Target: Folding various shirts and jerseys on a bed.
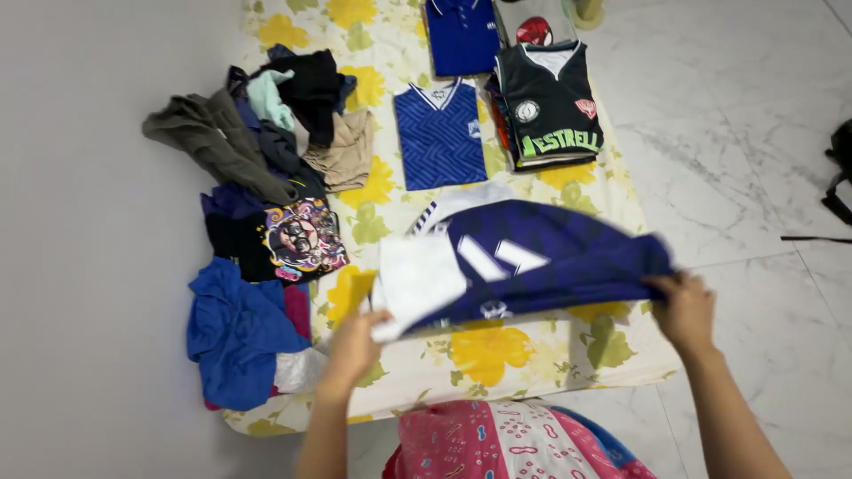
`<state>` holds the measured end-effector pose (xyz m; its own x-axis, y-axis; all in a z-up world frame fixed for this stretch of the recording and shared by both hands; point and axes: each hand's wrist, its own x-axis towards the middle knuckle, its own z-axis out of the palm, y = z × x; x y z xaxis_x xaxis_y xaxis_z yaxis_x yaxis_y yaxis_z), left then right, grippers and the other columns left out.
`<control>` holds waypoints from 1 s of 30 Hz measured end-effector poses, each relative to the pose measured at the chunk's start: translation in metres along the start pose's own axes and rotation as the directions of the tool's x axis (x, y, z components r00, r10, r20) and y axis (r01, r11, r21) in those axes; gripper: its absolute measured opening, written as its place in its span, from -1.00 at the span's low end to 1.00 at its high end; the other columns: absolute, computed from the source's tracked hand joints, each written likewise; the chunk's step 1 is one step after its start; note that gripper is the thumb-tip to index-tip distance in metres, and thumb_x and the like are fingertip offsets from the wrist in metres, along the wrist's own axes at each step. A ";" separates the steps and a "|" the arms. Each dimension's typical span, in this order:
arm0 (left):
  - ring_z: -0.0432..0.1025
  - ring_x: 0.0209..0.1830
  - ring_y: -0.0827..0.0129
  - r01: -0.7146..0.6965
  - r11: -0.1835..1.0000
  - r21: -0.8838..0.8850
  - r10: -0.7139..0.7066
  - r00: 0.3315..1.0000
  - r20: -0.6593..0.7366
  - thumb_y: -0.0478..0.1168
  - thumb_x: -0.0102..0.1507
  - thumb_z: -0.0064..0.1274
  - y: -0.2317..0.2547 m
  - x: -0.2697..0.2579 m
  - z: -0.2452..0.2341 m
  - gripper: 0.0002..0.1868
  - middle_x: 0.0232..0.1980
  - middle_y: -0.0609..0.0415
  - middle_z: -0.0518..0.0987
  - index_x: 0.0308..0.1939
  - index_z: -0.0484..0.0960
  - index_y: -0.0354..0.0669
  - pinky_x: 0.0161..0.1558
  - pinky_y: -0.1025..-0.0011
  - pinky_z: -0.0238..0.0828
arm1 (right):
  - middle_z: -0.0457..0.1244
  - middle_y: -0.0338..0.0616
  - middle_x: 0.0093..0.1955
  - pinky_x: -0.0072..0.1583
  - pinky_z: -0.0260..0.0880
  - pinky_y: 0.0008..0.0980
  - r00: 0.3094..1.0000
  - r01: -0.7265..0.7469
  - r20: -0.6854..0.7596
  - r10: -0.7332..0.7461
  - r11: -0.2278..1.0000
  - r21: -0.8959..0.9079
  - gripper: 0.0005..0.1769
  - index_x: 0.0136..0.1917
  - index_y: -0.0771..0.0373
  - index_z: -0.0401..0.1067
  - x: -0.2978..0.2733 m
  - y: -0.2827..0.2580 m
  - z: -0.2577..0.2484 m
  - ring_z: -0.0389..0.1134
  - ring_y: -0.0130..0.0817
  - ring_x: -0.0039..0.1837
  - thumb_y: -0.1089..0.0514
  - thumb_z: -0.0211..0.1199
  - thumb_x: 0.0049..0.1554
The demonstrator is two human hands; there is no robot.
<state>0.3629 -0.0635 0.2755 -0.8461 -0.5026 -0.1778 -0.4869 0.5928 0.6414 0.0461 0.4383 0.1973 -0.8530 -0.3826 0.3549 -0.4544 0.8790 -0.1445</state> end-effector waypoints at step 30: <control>0.49 0.03 -0.07 0.531 0.840 -0.111 -0.542 0.812 -0.215 0.05 -0.06 0.47 -0.124 -0.031 0.265 -0.13 0.05 -0.24 0.59 0.22 0.50 -0.27 0.05 0.12 0.40 | 0.23 -0.14 -0.28 -0.31 0.27 -0.33 0.508 -0.859 0.712 0.484 0.226 0.459 -0.61 -0.06 0.31 0.26 -0.044 0.069 0.169 0.27 -0.27 -0.35 0.28 0.49 0.04</control>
<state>0.3917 0.0455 0.0037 -0.3767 -0.8650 -0.3316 -0.8344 0.1613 0.5271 0.0083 0.4674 0.0154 -0.8363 0.0282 -0.5475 0.5121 0.3968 -0.7618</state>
